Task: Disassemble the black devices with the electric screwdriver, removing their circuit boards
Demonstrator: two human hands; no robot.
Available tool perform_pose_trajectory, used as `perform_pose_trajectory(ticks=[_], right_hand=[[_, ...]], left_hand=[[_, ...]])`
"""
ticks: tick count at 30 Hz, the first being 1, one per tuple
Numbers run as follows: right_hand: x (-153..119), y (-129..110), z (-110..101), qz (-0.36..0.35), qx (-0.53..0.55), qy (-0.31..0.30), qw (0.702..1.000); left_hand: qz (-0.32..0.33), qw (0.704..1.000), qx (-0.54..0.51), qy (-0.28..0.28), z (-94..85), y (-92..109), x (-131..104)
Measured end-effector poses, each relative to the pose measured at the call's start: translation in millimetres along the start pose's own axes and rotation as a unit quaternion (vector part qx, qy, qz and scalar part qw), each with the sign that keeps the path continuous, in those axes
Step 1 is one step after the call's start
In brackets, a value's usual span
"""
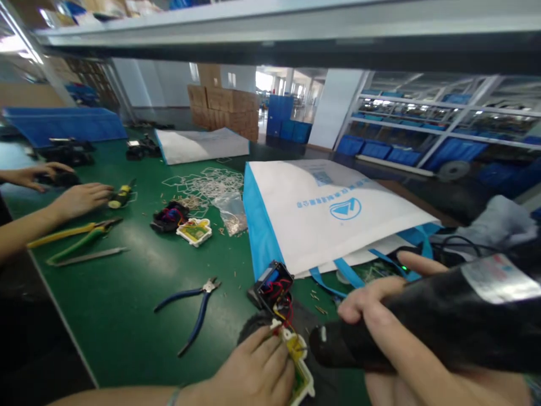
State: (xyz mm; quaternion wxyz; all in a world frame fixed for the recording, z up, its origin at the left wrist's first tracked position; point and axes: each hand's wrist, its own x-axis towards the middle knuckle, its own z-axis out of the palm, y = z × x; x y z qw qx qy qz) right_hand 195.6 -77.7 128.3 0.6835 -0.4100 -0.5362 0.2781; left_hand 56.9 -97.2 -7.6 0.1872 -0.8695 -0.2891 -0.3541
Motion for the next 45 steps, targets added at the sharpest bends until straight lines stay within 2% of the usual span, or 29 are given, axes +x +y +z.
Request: perform_pose_trajectory(ticks=[2, 6, 9, 12, 17, 25, 34, 45], right_hand=[[-1, 1, 8, 0.022, 0.028, 0.015, 0.999], [-3, 5, 27, 0.006, 0.029, 0.066, 0.997], [-2, 8, 35, 0.005, 0.028, 0.053, 0.998], [-1, 9, 35, -0.003, 0.03, 0.042, 0.999], [-1, 9, 34, -0.021, 0.021, 0.046, 0.999], [2, 10, 39, 0.008, 0.024, 0.043, 0.999], [9, 25, 38, -0.027, 0.043, 0.034, 0.998], [21, 33, 35, 0.024, 0.07, 0.054, 0.996]], left_hand=[[0.0, 1.0, 0.0, -0.007, -6.3, -2, -3], [0.014, 0.996, -0.014, -0.093, -15.6, -1, -3], [0.019, 0.988, -0.027, -0.15, -20.2, -1, -2], [0.019, 0.983, -0.03, -0.178, -23.8, -2, -2], [0.028, 0.981, -0.028, -0.189, -27.0, -2, -3], [0.031, 0.979, -0.028, -0.197, -29.2, -2, 0], [0.013, 0.979, -0.046, -0.2, -30.2, -3, 2], [0.019, 0.982, -0.068, -0.177, -26.6, -5, 1]])
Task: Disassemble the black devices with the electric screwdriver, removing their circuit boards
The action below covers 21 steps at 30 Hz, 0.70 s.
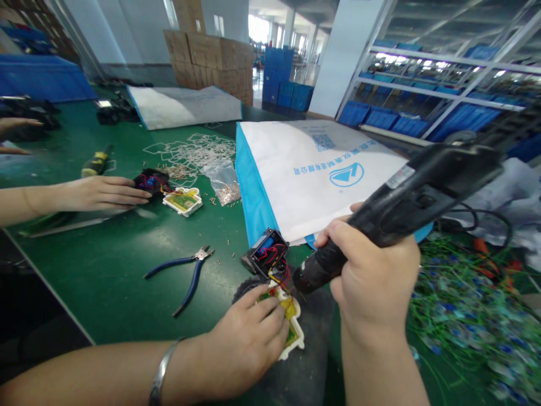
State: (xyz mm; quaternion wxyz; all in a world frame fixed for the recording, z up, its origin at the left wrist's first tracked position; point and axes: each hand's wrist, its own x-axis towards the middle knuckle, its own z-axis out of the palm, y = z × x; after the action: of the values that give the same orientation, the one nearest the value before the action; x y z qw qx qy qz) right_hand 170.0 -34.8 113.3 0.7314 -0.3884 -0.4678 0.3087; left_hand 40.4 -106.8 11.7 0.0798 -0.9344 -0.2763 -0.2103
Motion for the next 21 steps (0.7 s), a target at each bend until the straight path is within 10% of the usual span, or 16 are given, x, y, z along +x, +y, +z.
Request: perform_pose_trajectory(ticks=[21], right_hand=[[0.3, 2.7, -9.4, 0.024, 0.01, 0.012, 1.0]], left_hand=[[0.036, 0.998, -0.039, 0.015, 0.4, -6.6, 2.7]])
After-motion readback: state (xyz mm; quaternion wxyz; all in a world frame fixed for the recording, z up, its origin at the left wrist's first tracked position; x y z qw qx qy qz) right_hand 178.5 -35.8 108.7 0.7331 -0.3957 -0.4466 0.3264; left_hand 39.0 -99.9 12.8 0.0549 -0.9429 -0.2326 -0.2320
